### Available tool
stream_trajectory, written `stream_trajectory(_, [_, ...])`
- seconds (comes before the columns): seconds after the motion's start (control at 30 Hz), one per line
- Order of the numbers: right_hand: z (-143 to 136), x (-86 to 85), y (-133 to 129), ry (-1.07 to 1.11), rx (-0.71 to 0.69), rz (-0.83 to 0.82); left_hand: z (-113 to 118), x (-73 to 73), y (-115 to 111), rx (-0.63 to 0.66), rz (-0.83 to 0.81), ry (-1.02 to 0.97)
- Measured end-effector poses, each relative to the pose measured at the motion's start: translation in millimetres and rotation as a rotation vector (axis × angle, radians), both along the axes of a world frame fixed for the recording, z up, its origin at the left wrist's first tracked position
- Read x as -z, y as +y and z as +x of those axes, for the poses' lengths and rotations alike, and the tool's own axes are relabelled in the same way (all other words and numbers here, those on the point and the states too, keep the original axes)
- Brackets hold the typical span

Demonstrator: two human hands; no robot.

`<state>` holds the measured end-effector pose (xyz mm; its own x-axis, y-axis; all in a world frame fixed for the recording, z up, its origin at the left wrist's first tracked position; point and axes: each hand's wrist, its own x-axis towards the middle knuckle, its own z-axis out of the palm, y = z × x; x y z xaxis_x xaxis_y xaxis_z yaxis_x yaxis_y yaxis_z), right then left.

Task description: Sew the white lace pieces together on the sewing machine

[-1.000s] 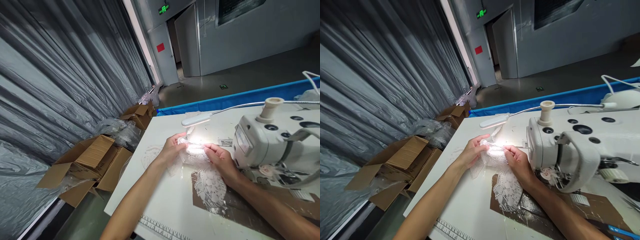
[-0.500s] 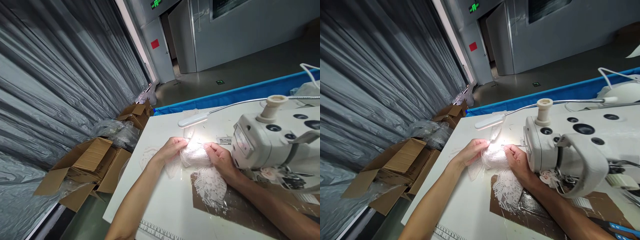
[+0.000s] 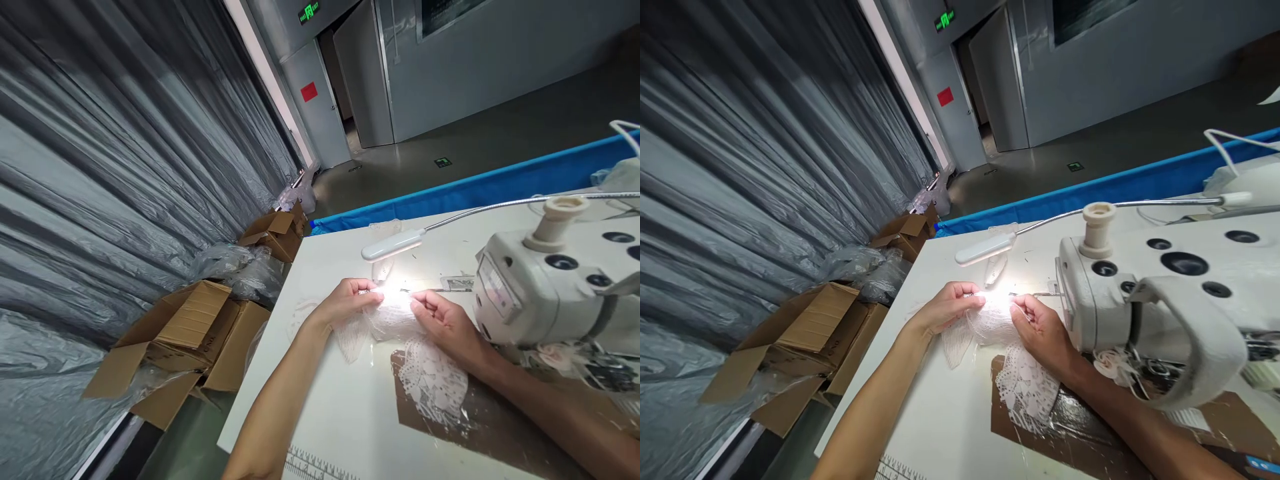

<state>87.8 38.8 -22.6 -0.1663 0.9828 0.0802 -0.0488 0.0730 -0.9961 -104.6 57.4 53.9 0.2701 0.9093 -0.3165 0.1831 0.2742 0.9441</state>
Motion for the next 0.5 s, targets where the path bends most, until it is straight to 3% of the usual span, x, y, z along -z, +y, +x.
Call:
stream_trajectory(0.13, [1.9,-0.7,-0.6,-0.121,-0.017,0.056,-4.5,-0.8,1.9,-0.006,-0.004,0.028])
stream_trajectory(0.5, [-1.8,-14.9,-1.2,-0.002,0.101,0.002,-3.2,1.1,1.2,0.037,0.008,0.032])
